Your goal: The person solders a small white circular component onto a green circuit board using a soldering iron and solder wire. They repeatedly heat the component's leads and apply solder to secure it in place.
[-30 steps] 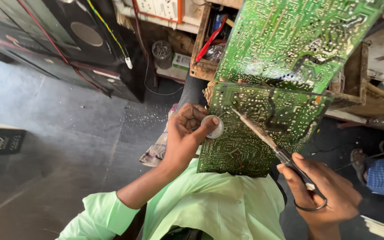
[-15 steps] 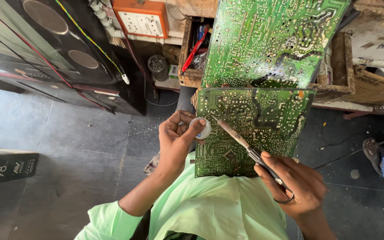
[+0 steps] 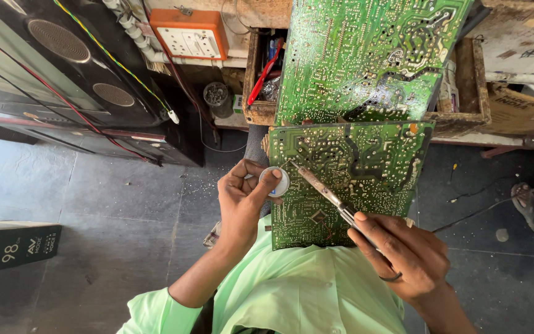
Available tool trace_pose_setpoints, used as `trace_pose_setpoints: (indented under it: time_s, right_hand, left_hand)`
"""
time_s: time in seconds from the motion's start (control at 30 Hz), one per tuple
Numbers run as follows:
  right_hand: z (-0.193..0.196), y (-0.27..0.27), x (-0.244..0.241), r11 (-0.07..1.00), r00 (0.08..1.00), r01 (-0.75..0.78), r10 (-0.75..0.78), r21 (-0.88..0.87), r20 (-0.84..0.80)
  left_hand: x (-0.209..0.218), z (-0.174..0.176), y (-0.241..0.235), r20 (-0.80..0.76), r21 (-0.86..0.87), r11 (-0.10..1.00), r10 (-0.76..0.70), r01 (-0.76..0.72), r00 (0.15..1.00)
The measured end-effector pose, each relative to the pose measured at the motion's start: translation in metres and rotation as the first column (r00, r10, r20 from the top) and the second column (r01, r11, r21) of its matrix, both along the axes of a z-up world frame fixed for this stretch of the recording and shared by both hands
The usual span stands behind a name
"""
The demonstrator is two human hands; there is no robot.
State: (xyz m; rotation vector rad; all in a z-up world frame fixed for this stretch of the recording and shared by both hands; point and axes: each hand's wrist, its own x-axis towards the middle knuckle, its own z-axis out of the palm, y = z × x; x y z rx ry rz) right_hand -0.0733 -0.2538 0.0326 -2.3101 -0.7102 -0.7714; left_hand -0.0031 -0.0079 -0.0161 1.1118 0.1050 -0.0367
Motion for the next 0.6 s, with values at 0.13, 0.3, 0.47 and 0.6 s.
trace_pose_setpoints:
  time_s: [0.13, 0.3, 0.47, 0.6]
  right_hand:
    - [0.006, 0.001, 0.003, 1.000, 0.999, -0.009, 0.009, 0.003, -0.037]
    - [0.015, 0.004, 0.002, 0.999, 1.000, -0.005, 0.005, -0.048, -0.012]
    - [0.020, 0.010, 0.002, 0.999, 0.999, 0.012, -0.013, -0.029, -0.033]
    - [0.020, 0.015, -0.001, 0.997, 0.996, 0.072, -0.073, -0.027, -0.049]
  left_hand:
    - [0.000, -0.001, -0.001, 0.017, 0.029, 1.000, 0.009, -0.010, 1.000]
    - [-0.001, -0.003, -0.002, 0.035, 0.058, 0.998, 0.027, -0.029, 0.999]
    - [0.001, -0.003, -0.001, 0.035, 0.081, 0.996, 0.024, -0.027, 0.999]
    - [0.001, -0.004, -0.001, 0.037, 0.064, 0.998, 0.023, -0.025, 0.999]
